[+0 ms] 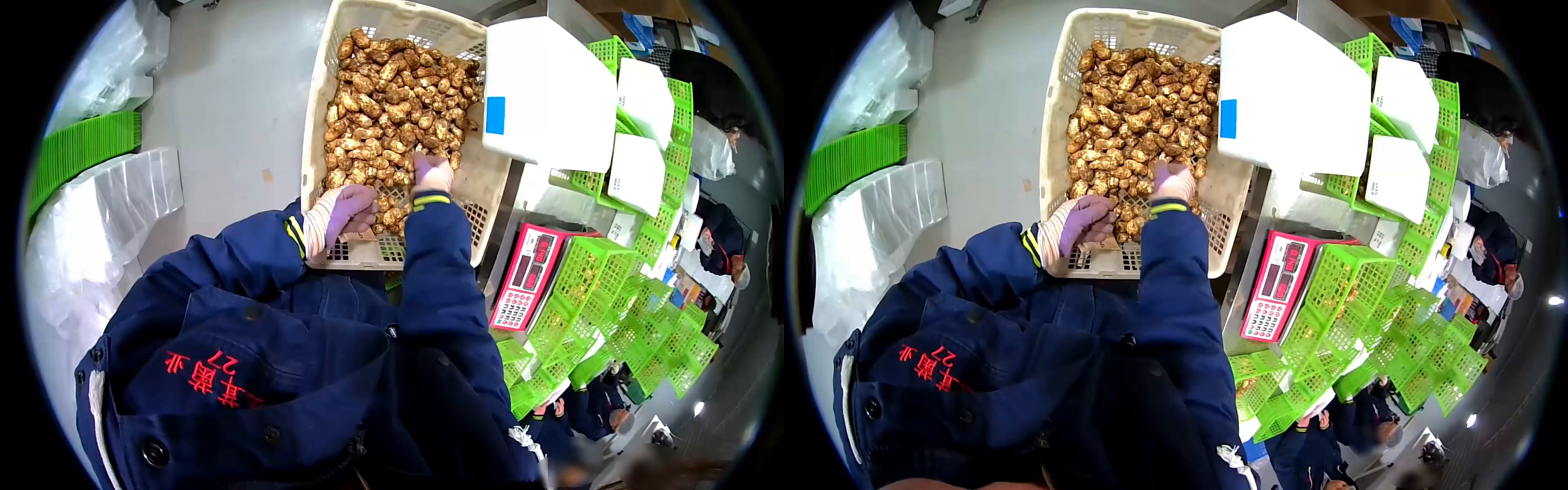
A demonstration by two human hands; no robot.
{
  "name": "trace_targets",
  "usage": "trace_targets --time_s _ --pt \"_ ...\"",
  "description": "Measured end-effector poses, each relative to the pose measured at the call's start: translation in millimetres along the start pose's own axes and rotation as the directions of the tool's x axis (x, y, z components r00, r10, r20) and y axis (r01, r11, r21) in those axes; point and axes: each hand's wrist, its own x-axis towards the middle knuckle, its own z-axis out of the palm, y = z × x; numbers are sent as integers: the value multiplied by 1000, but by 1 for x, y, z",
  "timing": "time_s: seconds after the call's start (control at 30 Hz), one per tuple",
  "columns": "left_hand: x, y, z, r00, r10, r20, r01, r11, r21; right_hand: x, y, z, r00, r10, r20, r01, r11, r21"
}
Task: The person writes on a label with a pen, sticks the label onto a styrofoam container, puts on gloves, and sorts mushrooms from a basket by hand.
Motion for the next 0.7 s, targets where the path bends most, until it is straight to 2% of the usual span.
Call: trace_targets --time_s 0.03,0.07,0.1,0.13,0.17,0.2,0.23,0.27,0.3,0.37,0.43,0.47,0.5,0.57,0.6,0.63,0.7 --pt "-1 4 -1 1000 -26 11 27 997 -76 2 11 -8 972 218 92 -236 875 423" --pt "-1 9 -1 999 -49 23 52 987 -150 -28 -8 -20 967 79 242 -127 974 187" --pt "-3 15 0 998 -51 27 55 986 -160 -70 -35 -29 908 -13 418 32 999 -40" --pt "-6 21 4 995 -99 16 100 968 -230 -89 -40 -28 868 59 494 -33 998 -61" --pt "-6 22 7 989 -147 8 143 944 -297 -53 10 -28 866 1 500 0 1000 -2" --pt "3 18 11 991 -109 -78 83 955 -284 -55 5 -23 901 -180 395 304 912 -278" --pt "7 15 9 990 -113 -79 86 954 -287 -56 -1 -17 857 -381 347 515 662 -544" --pt "8 16 6 997 -78 21 81 975 -206 -55 -11 -5 835 -462 298 516 473 -714" --pt "8 14 2 991 -54 119 69 990 -126 -46 -8 8 812 -495 309 524 384 -761" --pt "15 4 -6 993 -46 113 64 986 -154 -41 1 22 729 -574 373 551 169 -817" --pt "16 3 -4 998 -46 30 52 979 -197 -44 -5 11 724 -572 385 616 285 -734" --pt "10 4 -2 999 38 12 -36 989 -142 -53 -12 2 846 -415 334 523 525 -672" --pt "11 3 4 999 43 17 -40 988 -147 -62 -19 -9 923 -231 306 374 719 -586" --pt "13 0 15 991 52 -126 -89 948 -307 -84 -23 -35 827 -166 537 423 813 -399" --pt "12 0 10 998 50 -41 -61 938 -341 -92 -31 -40 775 -89 625 350 885 -308" --pt "13 1 8 998 48 -43 -60 937 -343 -88 -17 -43 729 -258 634 421 899 -119" --pt "18 3 5 982 81 171 -4 912 -411 -84 -47 -35 786 -401 470 598 687 -413"
